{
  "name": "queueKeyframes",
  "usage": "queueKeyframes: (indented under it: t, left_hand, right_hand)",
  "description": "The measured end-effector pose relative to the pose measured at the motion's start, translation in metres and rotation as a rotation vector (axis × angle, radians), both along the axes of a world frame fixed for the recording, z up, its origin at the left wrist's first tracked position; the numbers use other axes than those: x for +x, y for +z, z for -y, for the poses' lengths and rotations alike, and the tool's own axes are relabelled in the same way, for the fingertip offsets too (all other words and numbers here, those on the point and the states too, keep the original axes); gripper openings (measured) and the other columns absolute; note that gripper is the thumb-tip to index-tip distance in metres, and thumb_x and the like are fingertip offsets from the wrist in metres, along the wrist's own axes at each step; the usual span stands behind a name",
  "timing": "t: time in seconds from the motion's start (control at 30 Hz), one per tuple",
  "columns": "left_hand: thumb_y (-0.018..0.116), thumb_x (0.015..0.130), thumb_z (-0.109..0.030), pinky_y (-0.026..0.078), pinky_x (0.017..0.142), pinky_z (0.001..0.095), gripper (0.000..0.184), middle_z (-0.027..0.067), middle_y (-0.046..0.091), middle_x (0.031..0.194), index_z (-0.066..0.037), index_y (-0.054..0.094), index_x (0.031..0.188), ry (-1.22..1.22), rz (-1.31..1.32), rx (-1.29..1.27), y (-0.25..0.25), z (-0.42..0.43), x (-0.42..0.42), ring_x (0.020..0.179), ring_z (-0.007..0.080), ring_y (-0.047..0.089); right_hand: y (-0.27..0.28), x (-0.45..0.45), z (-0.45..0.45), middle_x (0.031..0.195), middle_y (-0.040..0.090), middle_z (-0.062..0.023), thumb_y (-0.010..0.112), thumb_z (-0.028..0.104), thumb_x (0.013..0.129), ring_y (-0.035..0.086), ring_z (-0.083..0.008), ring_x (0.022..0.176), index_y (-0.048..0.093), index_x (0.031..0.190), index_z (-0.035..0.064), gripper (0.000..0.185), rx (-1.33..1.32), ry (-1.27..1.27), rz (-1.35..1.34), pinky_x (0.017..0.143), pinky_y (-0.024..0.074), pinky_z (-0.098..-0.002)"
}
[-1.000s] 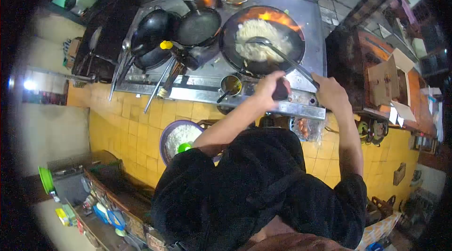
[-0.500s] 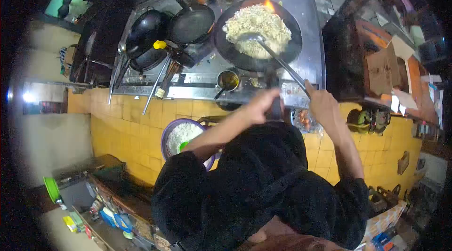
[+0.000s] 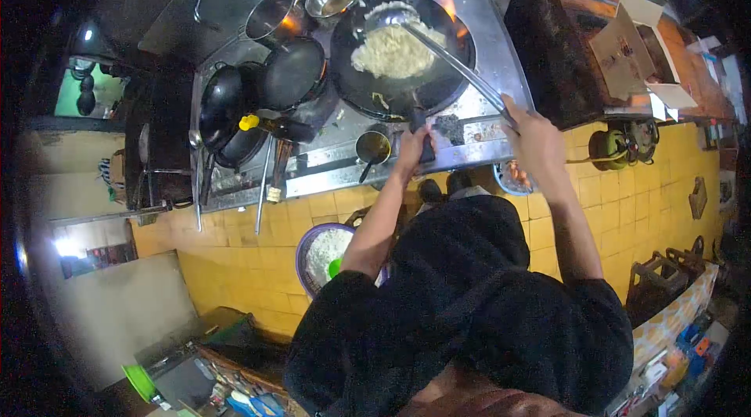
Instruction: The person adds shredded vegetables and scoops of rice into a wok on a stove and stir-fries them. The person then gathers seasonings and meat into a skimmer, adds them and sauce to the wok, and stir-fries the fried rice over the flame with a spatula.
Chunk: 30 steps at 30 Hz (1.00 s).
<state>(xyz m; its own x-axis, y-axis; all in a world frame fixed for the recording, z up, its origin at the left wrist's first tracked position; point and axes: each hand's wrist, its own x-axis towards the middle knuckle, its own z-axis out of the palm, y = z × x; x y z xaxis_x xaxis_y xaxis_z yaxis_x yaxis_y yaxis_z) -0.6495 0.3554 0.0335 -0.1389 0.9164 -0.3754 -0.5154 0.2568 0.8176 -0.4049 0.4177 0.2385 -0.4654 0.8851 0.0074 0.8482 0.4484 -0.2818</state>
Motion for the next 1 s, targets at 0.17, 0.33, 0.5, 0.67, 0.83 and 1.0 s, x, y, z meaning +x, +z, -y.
queueKeyframes:
  t: [0.17,0.33,0.5,0.67,0.83,1.0]
  left_hand:
    - [0.062,0.089,-0.022,0.05,0.048,0.0325,0.02,0.0067,0.057,0.067,-0.005,0.052,0.093,0.149,-0.045,-0.094,-0.02,-0.019,-0.018,0.052,0.0173,0.058]
    - [0.062,0.09,-0.032,0.053,0.055,0.0301,0.031,0.0093,0.064,0.08,-0.005,0.055,0.101,0.114,-0.337,-0.131,-0.019,0.009,-0.014,0.06,0.0171,0.062]
    - [0.056,0.092,-0.04,0.052,0.06,0.0303,0.04,0.0097,0.066,0.096,-0.002,0.056,0.107,-0.012,-0.249,-0.265,-0.031,0.077,-0.003,0.073,0.0165,0.064]
    - [0.055,0.094,-0.032,0.05,0.062,0.027,0.035,0.0067,0.065,0.098,-0.003,0.056,0.114,-0.221,-0.4,-0.287,-0.028,0.111,0.008,0.076,0.0135,0.062]
    - [0.06,0.092,-0.029,0.05,0.062,0.0268,0.035,0.0041,0.065,0.095,-0.003,0.056,0.115,-0.11,-0.311,-0.311,0.004,0.123,0.02,0.074,0.0117,0.061]
    - [0.059,0.093,-0.032,0.048,0.058,0.025,0.037,0.0039,0.064,0.093,-0.004,0.056,0.118,-0.093,-0.307,-0.247,0.011,0.106,0.046,0.074,0.0102,0.061]
  right_hand:
    - [-0.139,-0.056,-0.035,0.089,0.061,-0.0152,0.046,0.008,0.087,0.067,-0.0317,0.071,0.039,0.141,0.0204,0.056,0.082,-0.01,0.207,0.06,0.0547,-0.0433]
    - [-0.097,-0.055,-0.056,0.091,0.061,-0.0194,0.047,0.009,0.086,0.067,-0.037,0.072,0.036,0.142,0.0151,0.057,0.022,0.016,0.169,0.061,0.055,-0.0448]
    - [-0.126,-0.062,-0.031,0.087,0.062,-0.0259,0.048,0.01,0.087,0.065,-0.043,0.073,0.037,0.136,0.0018,0.051,-0.051,-0.099,-0.032,0.064,0.0528,-0.0499]
    - [-0.149,-0.067,-0.054,0.069,0.059,-0.0159,0.062,0.011,0.081,0.06,-0.026,0.054,0.042,0.127,-0.0051,0.052,-0.6,0.007,-0.558,0.05,0.0496,-0.04]
    - [-0.122,-0.048,-0.011,0.061,0.05,-0.0039,0.058,0.014,0.089,0.049,-0.0137,0.04,0.05,0.106,0.0035,0.022,-1.006,-0.247,-1.094,0.035,0.0389,-0.0299]
    - [-0.159,-0.044,0.006,0.062,0.049,-0.0046,0.048,0.025,0.097,0.049,-0.0155,0.039,0.048,0.098,0.0047,0.02,-0.767,-0.167,-0.695,0.034,0.0384,-0.031]
